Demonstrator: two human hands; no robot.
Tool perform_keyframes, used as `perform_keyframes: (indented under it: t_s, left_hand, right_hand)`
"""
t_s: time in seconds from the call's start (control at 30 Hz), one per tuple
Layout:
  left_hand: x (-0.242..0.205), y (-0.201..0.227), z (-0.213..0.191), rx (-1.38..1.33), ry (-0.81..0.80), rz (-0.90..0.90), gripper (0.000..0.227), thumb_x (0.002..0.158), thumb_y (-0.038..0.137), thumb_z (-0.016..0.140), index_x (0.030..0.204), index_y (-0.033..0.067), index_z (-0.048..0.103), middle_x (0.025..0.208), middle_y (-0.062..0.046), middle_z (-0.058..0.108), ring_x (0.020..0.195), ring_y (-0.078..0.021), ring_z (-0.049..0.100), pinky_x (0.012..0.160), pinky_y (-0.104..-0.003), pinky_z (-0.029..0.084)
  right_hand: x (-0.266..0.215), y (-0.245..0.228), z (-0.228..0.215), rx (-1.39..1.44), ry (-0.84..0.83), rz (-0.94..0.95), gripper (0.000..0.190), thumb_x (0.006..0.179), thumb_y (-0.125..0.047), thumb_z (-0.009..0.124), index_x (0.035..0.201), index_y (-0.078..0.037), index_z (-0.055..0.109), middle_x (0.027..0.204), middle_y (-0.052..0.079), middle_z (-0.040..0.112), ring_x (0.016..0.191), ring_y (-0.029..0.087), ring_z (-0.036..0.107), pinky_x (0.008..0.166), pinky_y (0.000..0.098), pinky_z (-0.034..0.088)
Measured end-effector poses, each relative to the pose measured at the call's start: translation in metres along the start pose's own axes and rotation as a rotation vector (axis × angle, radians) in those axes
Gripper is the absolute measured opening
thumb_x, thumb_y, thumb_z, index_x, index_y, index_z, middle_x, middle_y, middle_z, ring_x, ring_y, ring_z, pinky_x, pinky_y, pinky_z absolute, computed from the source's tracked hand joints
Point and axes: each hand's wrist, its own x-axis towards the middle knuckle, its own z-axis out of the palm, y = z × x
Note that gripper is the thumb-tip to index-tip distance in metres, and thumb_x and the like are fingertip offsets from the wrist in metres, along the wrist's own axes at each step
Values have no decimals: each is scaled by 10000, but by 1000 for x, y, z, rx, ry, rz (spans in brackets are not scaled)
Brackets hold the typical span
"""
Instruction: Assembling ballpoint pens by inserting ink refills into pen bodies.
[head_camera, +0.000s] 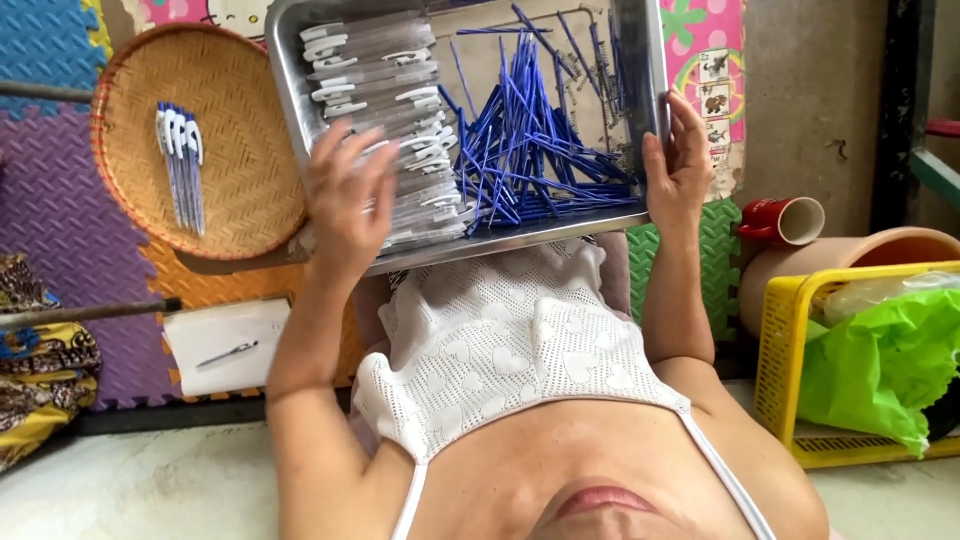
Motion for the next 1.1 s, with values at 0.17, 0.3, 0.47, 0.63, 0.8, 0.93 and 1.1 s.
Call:
perform_keyframes:
  t_s: [0.17,0.3,0.47,0.63,0.8,0.93,1.1]
  left_hand:
    - [95,16,81,75,-169,403,236,990,67,807,1219,121,796,1254,-40,758,1290,-221,582,1182,-382,373]
    - [137,16,173,370,-98,633,96,881,131,739,920,178,664,953,-7,705,917,-151,663,934,-293,471]
    - [132,18,258,371,-229,527,85,804,114,792,823,168,730,878,-31,704,833,-204,638,858,-363,528]
    - [122,-5,288,45,-628,212,324,798,229,920,1016,113,710,997,-74,661,1035,-302,644,1040,-508,486]
    - [116,-4,286,-25,-693,180,193,846,169,880,847,143,689,944,-37,638,933,-252,626,1009,-475,503]
    - [115,-1,286,-5,-646,233,176,881,146,842,949,133,680,978,-40,612,938,-243,619,964,-461,497]
    - [116,0,291,73,-487,292,245,859,101,843,996,110,640,929,-29,662,859,-205,663,911,-385,567]
  right_hand:
    - [0,-10,3,-120,18,23,489,1085,139,562,1538,14,424,1579,262,499,1471,364,525,1255,447,439]
    - [1,-12,3,-133,24,29,464,1090,116,572,1526,19,444,1577,232,490,1450,355,536,1271,460,432]
    - [2,-15,3,-179,32,25,460,1084,107,591,1514,-2,469,1587,211,487,1434,362,560,1236,462,481]
    - [27,-30,-2,-567,-15,-177,617,1064,23,694,1602,-4,392,1641,265,432,1559,444,405,1303,587,390]
    - [70,-89,3,-471,-87,-629,788,1128,46,727,1700,-104,207,1669,228,419,1407,469,649,1205,562,606]
    - [76,-124,11,-488,-177,-993,787,1125,-81,685,1697,-332,207,1472,264,610,1217,390,753,1140,597,530]
    - [81,-127,7,-136,129,-623,937,1065,47,614,1666,-493,138,1510,247,629,1238,472,709,1181,576,599]
